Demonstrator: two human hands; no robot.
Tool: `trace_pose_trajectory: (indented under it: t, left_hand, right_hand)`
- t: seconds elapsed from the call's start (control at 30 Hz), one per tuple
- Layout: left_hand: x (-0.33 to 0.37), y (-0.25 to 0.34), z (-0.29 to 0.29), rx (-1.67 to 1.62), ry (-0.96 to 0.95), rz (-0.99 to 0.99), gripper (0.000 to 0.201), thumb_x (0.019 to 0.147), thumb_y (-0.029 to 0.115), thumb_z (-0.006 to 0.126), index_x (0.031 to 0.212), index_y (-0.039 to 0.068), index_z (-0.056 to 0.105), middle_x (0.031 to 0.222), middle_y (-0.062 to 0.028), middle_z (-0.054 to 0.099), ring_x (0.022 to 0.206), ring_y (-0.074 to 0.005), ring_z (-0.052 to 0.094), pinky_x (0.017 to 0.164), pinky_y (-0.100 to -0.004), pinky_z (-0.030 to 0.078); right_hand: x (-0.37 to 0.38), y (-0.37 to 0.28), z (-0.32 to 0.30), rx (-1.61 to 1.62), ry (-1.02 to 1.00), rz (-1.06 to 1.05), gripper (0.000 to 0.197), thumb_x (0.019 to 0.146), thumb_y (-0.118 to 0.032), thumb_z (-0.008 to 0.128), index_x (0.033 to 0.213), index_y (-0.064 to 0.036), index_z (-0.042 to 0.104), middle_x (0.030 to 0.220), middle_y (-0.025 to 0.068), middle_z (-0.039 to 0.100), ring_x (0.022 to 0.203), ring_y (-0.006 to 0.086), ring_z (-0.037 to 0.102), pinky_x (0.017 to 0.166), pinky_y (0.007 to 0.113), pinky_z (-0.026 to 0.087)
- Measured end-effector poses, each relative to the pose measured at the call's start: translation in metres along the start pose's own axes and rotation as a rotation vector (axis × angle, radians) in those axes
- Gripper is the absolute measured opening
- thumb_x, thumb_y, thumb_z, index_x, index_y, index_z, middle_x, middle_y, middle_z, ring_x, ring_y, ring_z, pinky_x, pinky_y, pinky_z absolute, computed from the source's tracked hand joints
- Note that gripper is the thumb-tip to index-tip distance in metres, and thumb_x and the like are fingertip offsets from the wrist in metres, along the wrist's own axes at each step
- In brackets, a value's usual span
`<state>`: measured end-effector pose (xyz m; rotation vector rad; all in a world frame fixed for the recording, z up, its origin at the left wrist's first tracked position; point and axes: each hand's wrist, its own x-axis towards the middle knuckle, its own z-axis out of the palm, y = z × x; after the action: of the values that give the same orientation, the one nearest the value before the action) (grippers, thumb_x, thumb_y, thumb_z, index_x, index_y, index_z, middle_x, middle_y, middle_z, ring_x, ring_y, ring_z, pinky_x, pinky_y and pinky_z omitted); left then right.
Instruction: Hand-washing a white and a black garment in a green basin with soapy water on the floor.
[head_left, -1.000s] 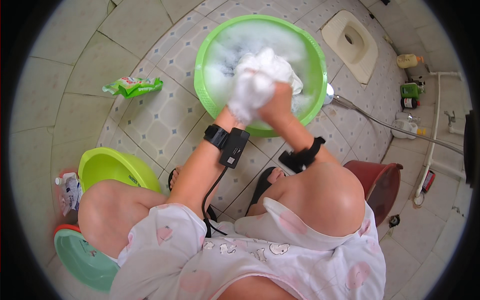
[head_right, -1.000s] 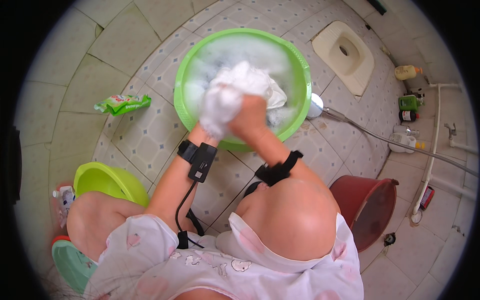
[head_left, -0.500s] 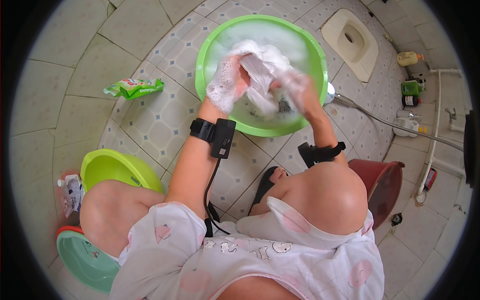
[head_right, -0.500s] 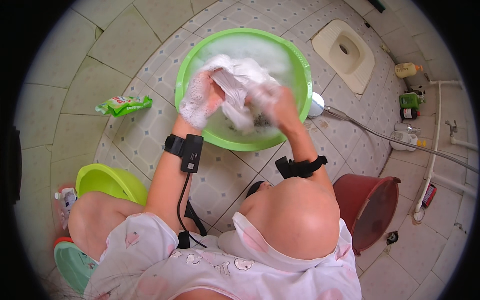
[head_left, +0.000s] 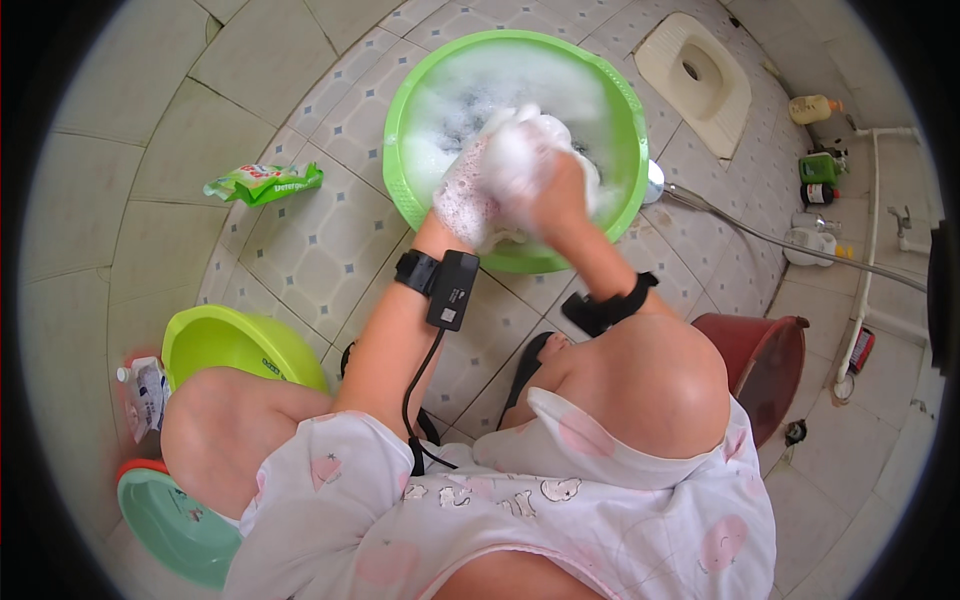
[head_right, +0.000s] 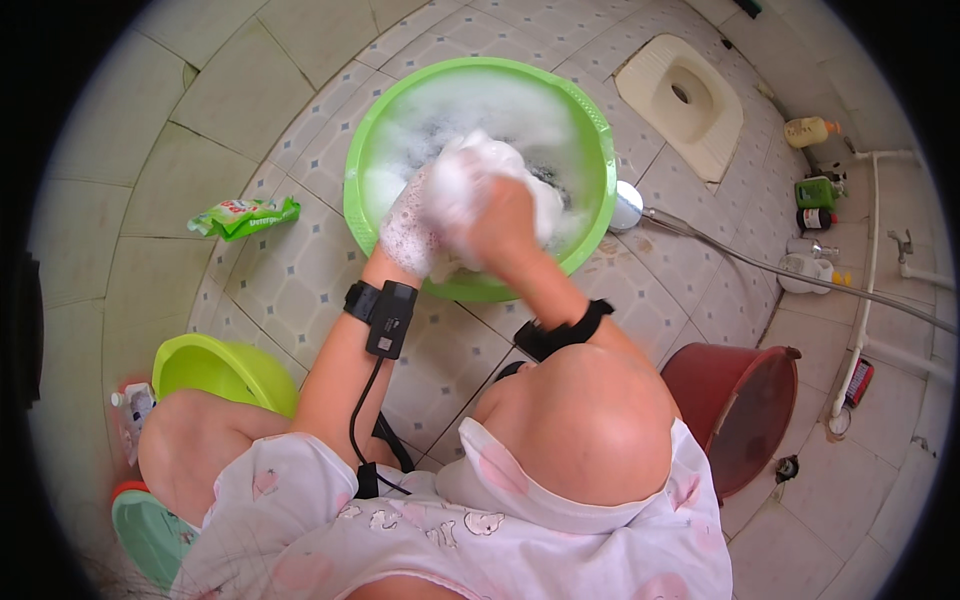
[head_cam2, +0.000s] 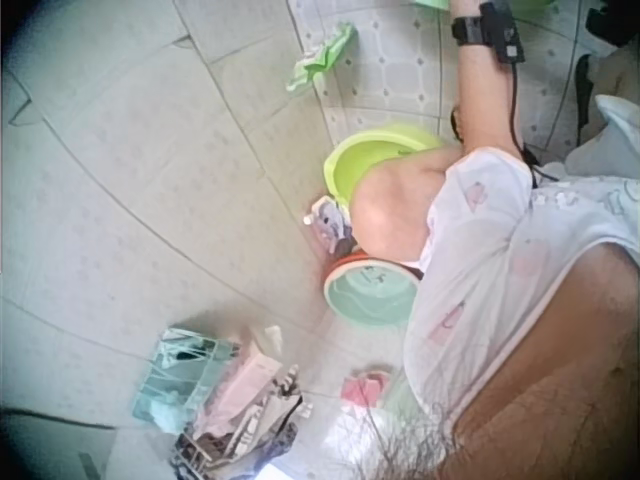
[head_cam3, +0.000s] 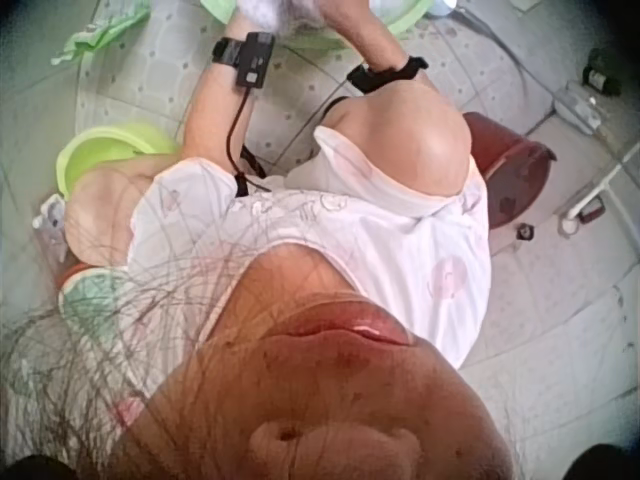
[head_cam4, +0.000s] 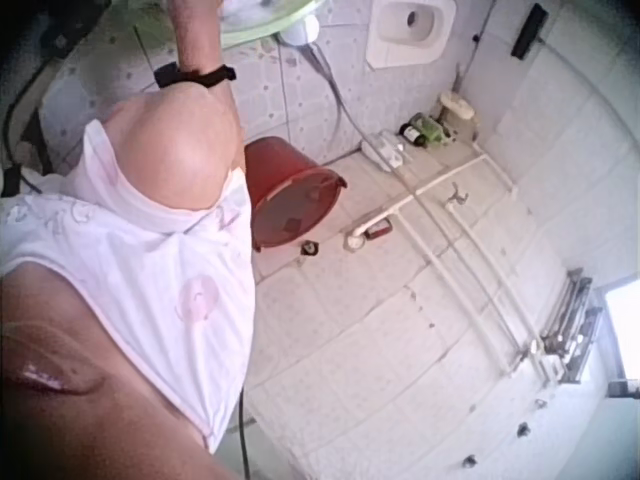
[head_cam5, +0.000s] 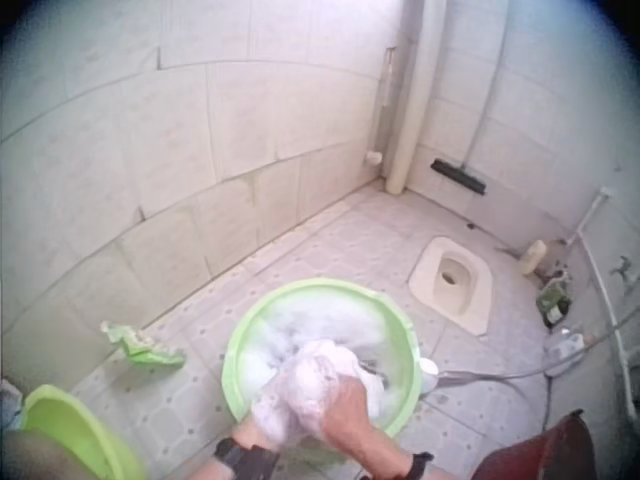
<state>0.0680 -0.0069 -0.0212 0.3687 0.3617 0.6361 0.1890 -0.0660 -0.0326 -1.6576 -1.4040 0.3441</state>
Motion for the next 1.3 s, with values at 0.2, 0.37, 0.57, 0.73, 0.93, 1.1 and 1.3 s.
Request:
trace_pose_trajectory:
  t: [0.2,0.37,0.57,0.73,0.93,1.1,1.3]
  left_hand:
    - [-0.018,-0.026,-0.003,0.148,-0.049,0.197,0.04,0.101,0.023,0.046,0.134,0.0,0.042,0.132,-0.0112,0.051,0.12,-0.0217,0.052,0.104,-0.034,0.043]
    - [-0.001,-0.004,-0.016,0.609,-0.379,0.286,0.041,0.101,0.026,0.046,0.135,0.003,0.043,0.128,-0.0076,0.052,0.115,-0.0162,0.051,0.096,-0.0295,0.046]
    - [-0.046,-0.014,0.043,0.245,0.009,0.307,0.043,0.097,0.027,0.054,0.134,0.006,0.045,0.126,-0.0053,0.052,0.114,-0.0126,0.051,0.096,-0.0303,0.045]
    - [-0.004,0.015,0.029,0.235,-0.059,0.298,0.035,0.095,0.022,0.056,0.125,0.005,0.052,0.12,-0.0078,0.057,0.11,-0.0185,0.056,0.096,-0.0354,0.047]
    - [-0.001,0.017,0.022,-0.168,-0.007,-0.166,0.047,0.097,0.022,0.055,0.137,0.003,0.042,0.133,-0.0126,0.053,0.119,-0.0245,0.054,0.1,-0.0405,0.046]
    - [-0.019,-0.005,-0.006,0.041,0.041,0.054,0.041,0.102,0.029,0.043,0.134,0.003,0.046,0.129,-0.0097,0.054,0.115,-0.0198,0.054,0.101,-0.0341,0.045]
    - [-0.029,-0.026,0.011,-0.053,-0.038,0.201,0.046,0.103,0.024,0.043,0.143,0.003,0.037,0.14,-0.0109,0.048,0.126,-0.0201,0.049,0.101,-0.0324,0.046]
  right_hand:
    - [0.021,-0.029,-0.028,-0.319,-0.017,-0.075,0.022,0.075,-0.028,0.07,0.09,-0.0122,0.072,0.072,0.013,0.066,0.065,0.0366,0.061,0.061,0.046,0.049]
    - [0.001,-0.018,-0.003,-0.221,0.009,-0.266,0.021,0.068,-0.014,0.069,0.089,-0.0082,0.071,0.079,0.0184,0.066,0.075,0.0385,0.063,0.068,0.047,0.049]
    - [0.032,-0.005,-0.035,-0.331,-0.194,0.154,0.021,0.071,-0.013,0.066,0.087,-0.0009,0.069,0.082,0.0247,0.066,0.081,0.0408,0.064,0.076,0.045,0.052]
    - [0.039,0.064,-0.059,-0.233,0.176,-0.141,0.023,0.081,-0.018,0.065,0.098,-0.0028,0.069,0.084,0.0181,0.068,0.079,0.0357,0.066,0.074,0.041,0.052]
    - [0.03,-0.017,-0.042,0.021,0.079,0.128,0.025,0.085,-0.026,0.066,0.097,-0.0048,0.065,0.085,0.0168,0.067,0.078,0.0341,0.065,0.074,0.042,0.052]
    - [-0.015,-0.053,-0.012,-0.21,-0.082,-0.364,0.025,0.077,-0.026,0.069,0.095,-0.0091,0.067,0.089,0.0196,0.066,0.083,0.037,0.065,0.075,0.041,0.051]
    - [0.016,-0.016,-0.025,-0.169,-0.03,-0.022,0.012,0.074,-0.02,0.07,0.082,-0.0119,0.069,0.074,0.014,0.066,0.07,0.0325,0.066,0.064,0.042,0.051]
